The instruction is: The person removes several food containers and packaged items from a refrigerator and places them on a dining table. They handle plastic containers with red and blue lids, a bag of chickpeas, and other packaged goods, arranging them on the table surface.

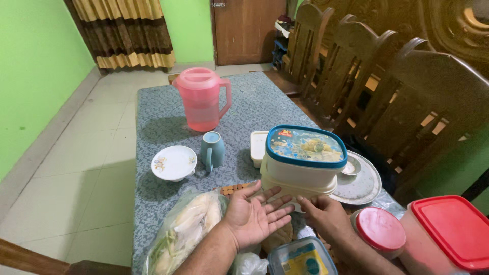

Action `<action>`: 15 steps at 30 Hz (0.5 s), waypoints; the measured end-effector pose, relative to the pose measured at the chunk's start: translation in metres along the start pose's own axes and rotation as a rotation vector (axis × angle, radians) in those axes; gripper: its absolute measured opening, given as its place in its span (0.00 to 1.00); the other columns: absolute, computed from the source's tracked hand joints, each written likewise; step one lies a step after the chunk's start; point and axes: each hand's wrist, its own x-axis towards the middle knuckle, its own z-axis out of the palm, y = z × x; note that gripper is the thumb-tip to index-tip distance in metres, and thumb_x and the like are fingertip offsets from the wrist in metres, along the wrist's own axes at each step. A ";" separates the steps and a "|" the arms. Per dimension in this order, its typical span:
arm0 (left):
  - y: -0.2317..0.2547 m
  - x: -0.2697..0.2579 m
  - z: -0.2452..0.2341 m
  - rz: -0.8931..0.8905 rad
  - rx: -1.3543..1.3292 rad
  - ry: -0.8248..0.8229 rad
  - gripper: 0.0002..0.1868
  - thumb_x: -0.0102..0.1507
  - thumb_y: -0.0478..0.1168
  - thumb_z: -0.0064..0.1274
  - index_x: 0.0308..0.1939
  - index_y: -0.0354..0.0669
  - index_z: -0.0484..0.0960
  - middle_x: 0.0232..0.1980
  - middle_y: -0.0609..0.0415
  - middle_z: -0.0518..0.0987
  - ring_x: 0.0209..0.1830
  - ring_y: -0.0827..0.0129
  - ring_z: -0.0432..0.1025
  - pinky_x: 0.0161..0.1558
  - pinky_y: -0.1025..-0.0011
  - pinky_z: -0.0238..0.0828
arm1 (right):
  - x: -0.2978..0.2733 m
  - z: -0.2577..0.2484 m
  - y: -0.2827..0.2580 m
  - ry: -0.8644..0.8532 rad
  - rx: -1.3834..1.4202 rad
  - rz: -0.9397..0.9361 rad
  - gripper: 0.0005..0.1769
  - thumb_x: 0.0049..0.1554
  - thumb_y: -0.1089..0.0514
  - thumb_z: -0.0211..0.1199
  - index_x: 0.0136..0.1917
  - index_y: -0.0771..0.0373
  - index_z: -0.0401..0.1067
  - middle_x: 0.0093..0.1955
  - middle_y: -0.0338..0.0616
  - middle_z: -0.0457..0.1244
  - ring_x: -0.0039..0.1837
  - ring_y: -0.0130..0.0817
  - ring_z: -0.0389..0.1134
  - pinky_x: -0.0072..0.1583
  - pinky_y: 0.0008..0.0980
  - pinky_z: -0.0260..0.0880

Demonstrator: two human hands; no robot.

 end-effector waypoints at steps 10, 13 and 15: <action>-0.057 -0.014 0.025 -0.144 -0.099 -0.123 0.46 0.61 0.76 0.47 0.62 0.38 0.76 0.56 0.45 0.79 0.57 0.54 0.74 0.62 0.54 0.71 | -0.076 0.021 -0.051 -0.166 -0.011 -0.277 0.16 0.57 0.51 0.69 0.49 0.65 0.73 0.37 0.42 0.69 0.39 0.26 0.67 0.41 0.28 0.69; -0.064 -0.018 0.032 -0.145 -0.119 -0.182 0.43 0.59 0.78 0.44 0.61 0.50 0.78 0.56 0.51 0.81 0.56 0.57 0.75 0.60 0.54 0.71 | -0.089 0.019 -0.060 -0.095 -0.101 -0.291 0.28 0.53 0.50 0.70 0.66 0.54 0.70 0.41 0.40 0.72 0.43 0.25 0.74 0.47 0.26 0.75; -0.068 -0.018 0.032 -0.168 -0.149 -0.225 0.42 0.60 0.79 0.45 0.61 0.51 0.77 0.56 0.52 0.80 0.57 0.57 0.75 0.60 0.54 0.71 | -0.094 0.015 -0.061 -0.032 -0.146 -0.274 0.32 0.53 0.49 0.72 0.68 0.56 0.68 0.43 0.41 0.72 0.45 0.25 0.75 0.49 0.26 0.76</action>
